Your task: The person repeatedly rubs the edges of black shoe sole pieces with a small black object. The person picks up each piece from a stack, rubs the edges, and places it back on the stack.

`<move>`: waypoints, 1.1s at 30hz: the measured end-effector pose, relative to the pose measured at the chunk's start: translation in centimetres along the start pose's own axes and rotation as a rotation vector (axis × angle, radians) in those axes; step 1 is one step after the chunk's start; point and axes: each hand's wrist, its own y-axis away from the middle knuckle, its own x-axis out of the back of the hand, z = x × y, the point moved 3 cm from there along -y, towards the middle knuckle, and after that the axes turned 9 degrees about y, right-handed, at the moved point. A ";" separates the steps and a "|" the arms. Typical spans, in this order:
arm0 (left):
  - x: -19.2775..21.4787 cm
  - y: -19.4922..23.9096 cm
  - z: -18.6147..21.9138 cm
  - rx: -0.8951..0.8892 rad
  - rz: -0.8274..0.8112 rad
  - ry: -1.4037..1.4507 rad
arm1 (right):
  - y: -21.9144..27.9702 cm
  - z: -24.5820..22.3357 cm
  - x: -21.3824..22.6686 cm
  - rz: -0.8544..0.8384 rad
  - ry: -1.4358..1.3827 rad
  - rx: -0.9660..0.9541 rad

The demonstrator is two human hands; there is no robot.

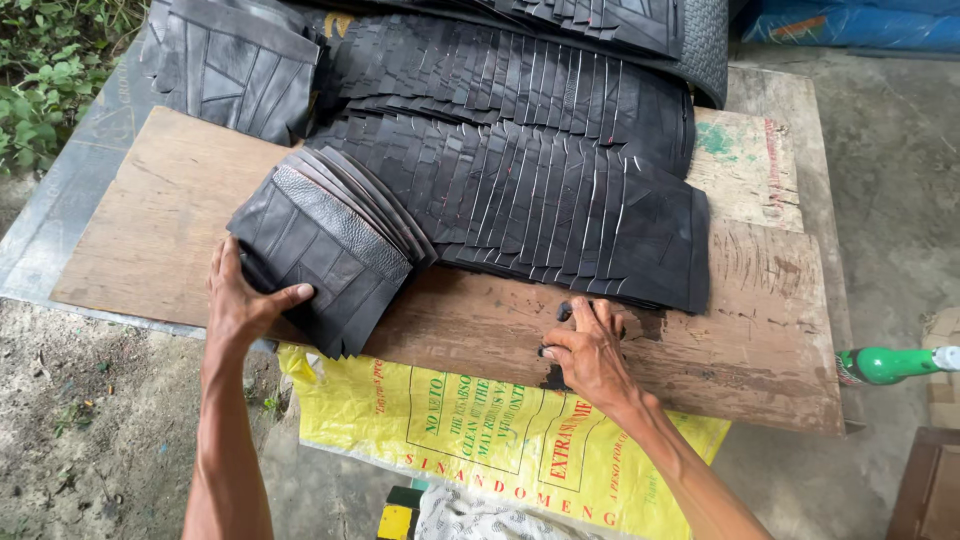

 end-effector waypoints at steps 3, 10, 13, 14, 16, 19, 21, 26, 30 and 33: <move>0.4 -0.7 0.1 -0.001 -0.026 -0.042 | -0.3 -0.1 0.7 -0.029 -0.005 -0.009; 1.2 2.0 0.7 -0.012 0.094 -0.160 | 5.8 0.3 3.0 0.303 0.036 -0.133; 1.7 2.6 0.4 0.039 0.164 -0.129 | 8.9 -0.1 1.3 0.354 0.048 -0.255; 1.7 2.8 0.1 0.077 0.153 -0.117 | 9.7 -0.2 0.6 0.358 0.049 -0.286; 2.0 3.1 -0.5 0.150 0.139 -0.094 | 10.0 0.0 -0.5 0.393 0.088 -0.306; 2.6 3.7 -0.5 0.007 0.172 -0.015 | 9.4 -0.1 -1.6 0.466 0.143 -0.259; 2.5 4.1 -1.2 0.073 0.223 0.199 | 9.2 -0.1 -2.2 0.477 0.151 -0.248; 2.4 5.7 -2.7 0.033 0.458 1.108 | 9.1 -0.4 -4.0 0.412 0.052 -0.250; 0.7 6.1 -0.7 0.103 0.330 1.122 | 8.3 0.8 -2.6 0.383 -0.028 -0.199; -0.2 7.3 2.3 -0.148 0.360 0.833 | 7.3 3.3 -0.3 0.348 0.033 -0.241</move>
